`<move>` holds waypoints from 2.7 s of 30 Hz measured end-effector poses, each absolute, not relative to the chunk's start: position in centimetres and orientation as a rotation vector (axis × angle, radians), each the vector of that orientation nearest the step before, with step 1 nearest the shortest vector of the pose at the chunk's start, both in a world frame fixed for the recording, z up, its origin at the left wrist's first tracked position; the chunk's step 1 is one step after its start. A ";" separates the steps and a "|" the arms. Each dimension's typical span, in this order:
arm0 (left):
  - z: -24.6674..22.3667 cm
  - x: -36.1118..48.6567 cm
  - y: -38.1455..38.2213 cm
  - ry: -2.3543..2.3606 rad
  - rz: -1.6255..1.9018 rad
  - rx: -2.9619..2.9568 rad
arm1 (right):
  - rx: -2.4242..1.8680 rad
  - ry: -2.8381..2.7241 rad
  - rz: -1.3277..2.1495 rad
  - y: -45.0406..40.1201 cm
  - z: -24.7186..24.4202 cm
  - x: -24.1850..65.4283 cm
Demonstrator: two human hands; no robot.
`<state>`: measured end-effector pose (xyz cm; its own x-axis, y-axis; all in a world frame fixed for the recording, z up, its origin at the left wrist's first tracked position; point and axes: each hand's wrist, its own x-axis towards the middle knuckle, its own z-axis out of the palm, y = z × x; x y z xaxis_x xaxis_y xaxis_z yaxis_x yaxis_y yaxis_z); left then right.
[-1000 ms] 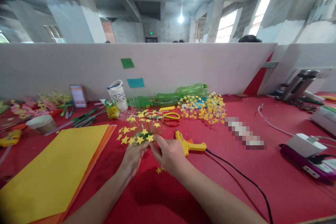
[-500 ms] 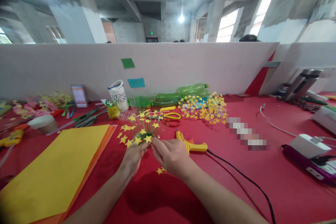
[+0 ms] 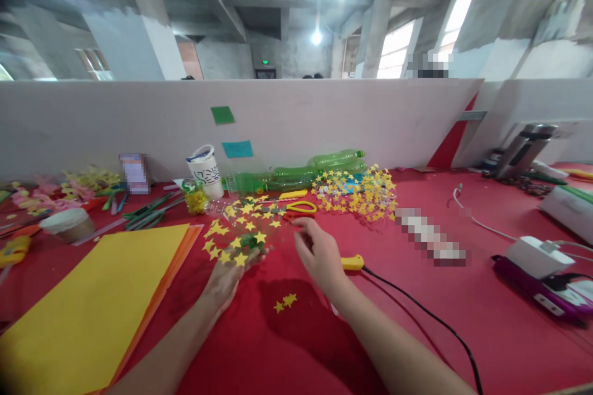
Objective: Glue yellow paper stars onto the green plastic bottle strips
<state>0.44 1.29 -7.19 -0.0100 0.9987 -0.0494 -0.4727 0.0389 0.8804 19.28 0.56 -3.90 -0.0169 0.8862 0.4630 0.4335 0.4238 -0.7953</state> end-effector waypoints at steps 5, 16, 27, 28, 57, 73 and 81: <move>-7.2 0.7 1.4 0.892 1.335 0.834 | -1.059 -1.361 1.075 0.5 -4.3 17.7; -8.4 0.0 2.4 0.853 1.338 0.852 | -0.954 -1.319 1.068 1.2 -4.6 17.3; -7.7 -2.1 4.3 0.961 1.228 0.771 | -1.191 -1.685 0.588 2.7 -7.1 17.8; -7.6 -2.2 4.2 0.964 1.228 0.767 | -1.206 -1.716 0.547 2.6 -7.1 17.8; -7.9 -3.2 4.8 1.259 1.369 0.920 | -1.180 -1.910 0.461 2.3 -6.8 18.1; -7.6 -5.5 5.2 1.368 1.523 1.096 | -1.179 -1.730 0.341 2.3 -5.7 18.7; -6.0 -6.0 4.2 1.457 1.549 1.217 | -1.112 -1.962 0.112 0.4 -2.1 20.6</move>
<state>-6.01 4.18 -5.98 -0.3332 0.9261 0.1767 0.1201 -0.1442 0.9822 20.56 0.39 -2.06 -0.2380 0.7379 0.6315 0.6613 0.5993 -0.4512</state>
